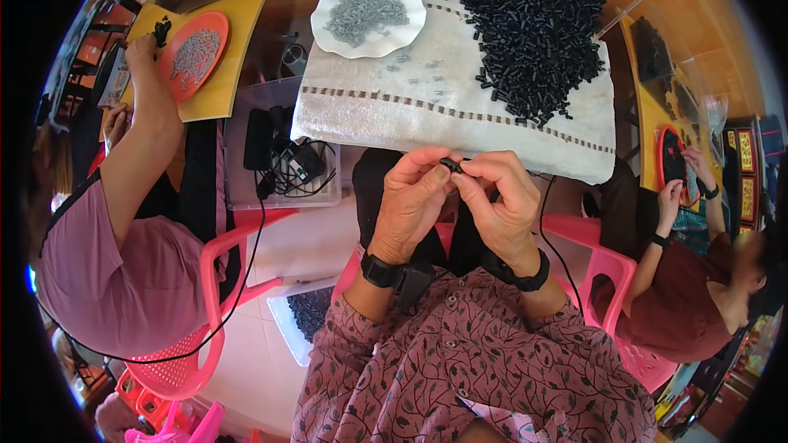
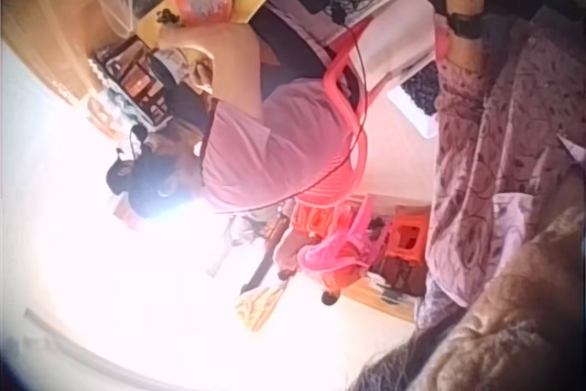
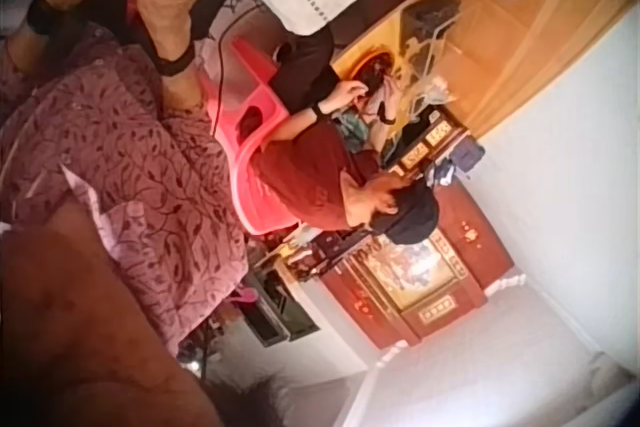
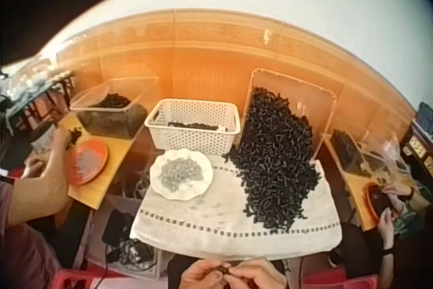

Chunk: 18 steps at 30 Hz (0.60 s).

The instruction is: Sorting and inspecting small black and silver components at a workbench.

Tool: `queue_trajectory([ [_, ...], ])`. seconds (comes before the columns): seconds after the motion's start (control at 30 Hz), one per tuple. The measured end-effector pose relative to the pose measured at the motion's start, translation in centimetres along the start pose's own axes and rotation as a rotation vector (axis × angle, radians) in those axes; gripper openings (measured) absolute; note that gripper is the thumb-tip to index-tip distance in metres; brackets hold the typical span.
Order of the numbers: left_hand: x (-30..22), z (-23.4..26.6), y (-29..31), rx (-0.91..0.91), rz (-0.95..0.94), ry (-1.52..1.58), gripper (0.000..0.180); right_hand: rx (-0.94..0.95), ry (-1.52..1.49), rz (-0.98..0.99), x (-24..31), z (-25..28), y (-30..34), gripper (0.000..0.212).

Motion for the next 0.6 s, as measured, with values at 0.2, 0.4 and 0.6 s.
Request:
queue_trajectory([
  [0.2,0.15,0.14,-0.02,0.003,-0.009,-0.009,0.023,0.02,-0.007,0.043,-0.44,0.22,0.19,0.02],
  [0.4,0.03,0.1,-0.01,0.006,-0.034,-0.011,0.022,0.035,-0.043,0.008,-0.26,0.35,0.2,0.022],
  [0.6,0.11,-0.07,0.01,-0.016,-0.035,-0.02,0.024,0.043,0.019,0.094,-0.62,0.32,0.38,0.019],
])
Point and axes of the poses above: each hand's wrist, its own y-axis away from the middle knuckle, its own z-axis out of the back of the hand, x = y × z, the point moved 1 cm from there along -y, towards the middle knuckle, and after that the axes turned 14 degrees about z, right-handed, at the moved point
